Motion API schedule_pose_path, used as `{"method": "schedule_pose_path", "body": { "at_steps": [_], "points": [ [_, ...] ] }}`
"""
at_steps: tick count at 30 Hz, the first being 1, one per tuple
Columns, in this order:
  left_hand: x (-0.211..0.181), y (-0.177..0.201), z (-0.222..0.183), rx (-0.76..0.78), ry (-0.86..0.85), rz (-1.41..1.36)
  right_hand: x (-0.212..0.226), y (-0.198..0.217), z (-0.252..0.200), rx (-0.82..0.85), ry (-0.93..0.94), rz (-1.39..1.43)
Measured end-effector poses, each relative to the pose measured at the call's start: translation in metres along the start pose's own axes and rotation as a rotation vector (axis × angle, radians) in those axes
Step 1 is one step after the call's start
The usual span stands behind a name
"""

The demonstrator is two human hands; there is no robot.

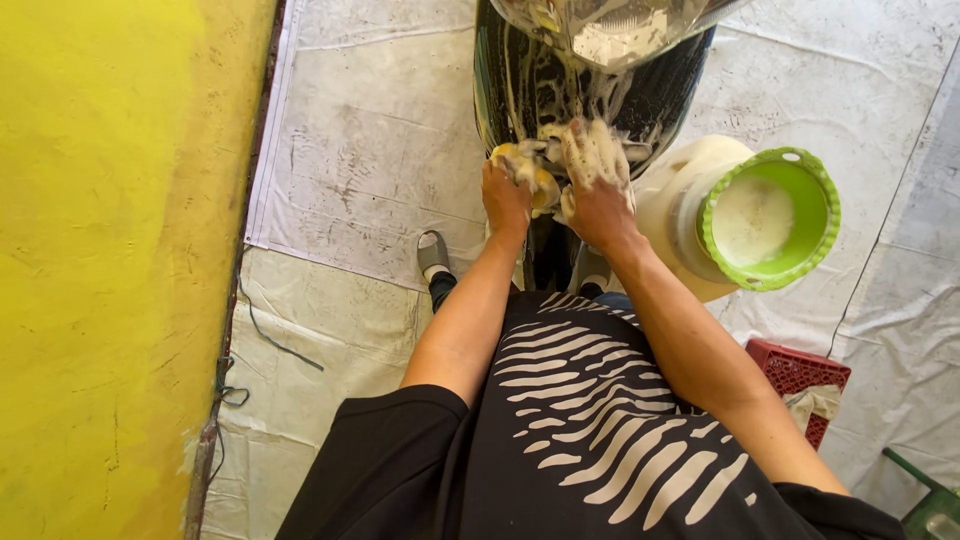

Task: The person washes the front section of a motorcycle, focusing on the headlight and handlebars. They use a sponge to apply soapy water from a green bucket, scrubbing the surfaces thoroughly. The person repeatedly dips the sponge into the bucket to reload soap and continues scrubbing different parts of the front fairing.

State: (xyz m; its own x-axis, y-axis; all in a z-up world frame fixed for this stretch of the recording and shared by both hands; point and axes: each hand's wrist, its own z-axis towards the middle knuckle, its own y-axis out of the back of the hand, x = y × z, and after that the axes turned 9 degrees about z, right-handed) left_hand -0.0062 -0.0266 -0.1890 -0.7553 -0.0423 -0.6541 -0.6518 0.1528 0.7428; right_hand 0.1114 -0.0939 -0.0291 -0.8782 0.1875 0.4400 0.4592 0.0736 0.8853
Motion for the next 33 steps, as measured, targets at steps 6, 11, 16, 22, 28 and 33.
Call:
{"method": "schedule_pose_path", "body": {
  "at_steps": [6,11,16,22,28,33],
  "points": [
    [0.007,-0.007,-0.017,0.119,-0.056,0.04,-0.026,-0.028,-0.014,-0.149,0.117,0.078],
    [0.059,-0.053,-0.046,0.471,0.091,0.018,-0.066,-0.072,-0.02,-0.461,0.334,0.008],
    [0.035,0.002,-0.023,0.372,0.215,-0.317,-0.069,-0.09,-0.021,-0.333,0.211,0.343],
    [-0.015,0.067,-0.019,0.362,0.134,-0.708,-0.027,-0.07,0.003,-0.137,-0.123,0.727],
    [-0.026,0.076,0.016,0.039,0.042,-0.607,-0.014,-0.018,0.025,-0.25,-0.027,0.819],
    [-0.052,0.09,0.025,0.13,-0.159,-0.431,-0.046,-0.016,0.051,-0.531,-0.18,0.587]
  ]
}}
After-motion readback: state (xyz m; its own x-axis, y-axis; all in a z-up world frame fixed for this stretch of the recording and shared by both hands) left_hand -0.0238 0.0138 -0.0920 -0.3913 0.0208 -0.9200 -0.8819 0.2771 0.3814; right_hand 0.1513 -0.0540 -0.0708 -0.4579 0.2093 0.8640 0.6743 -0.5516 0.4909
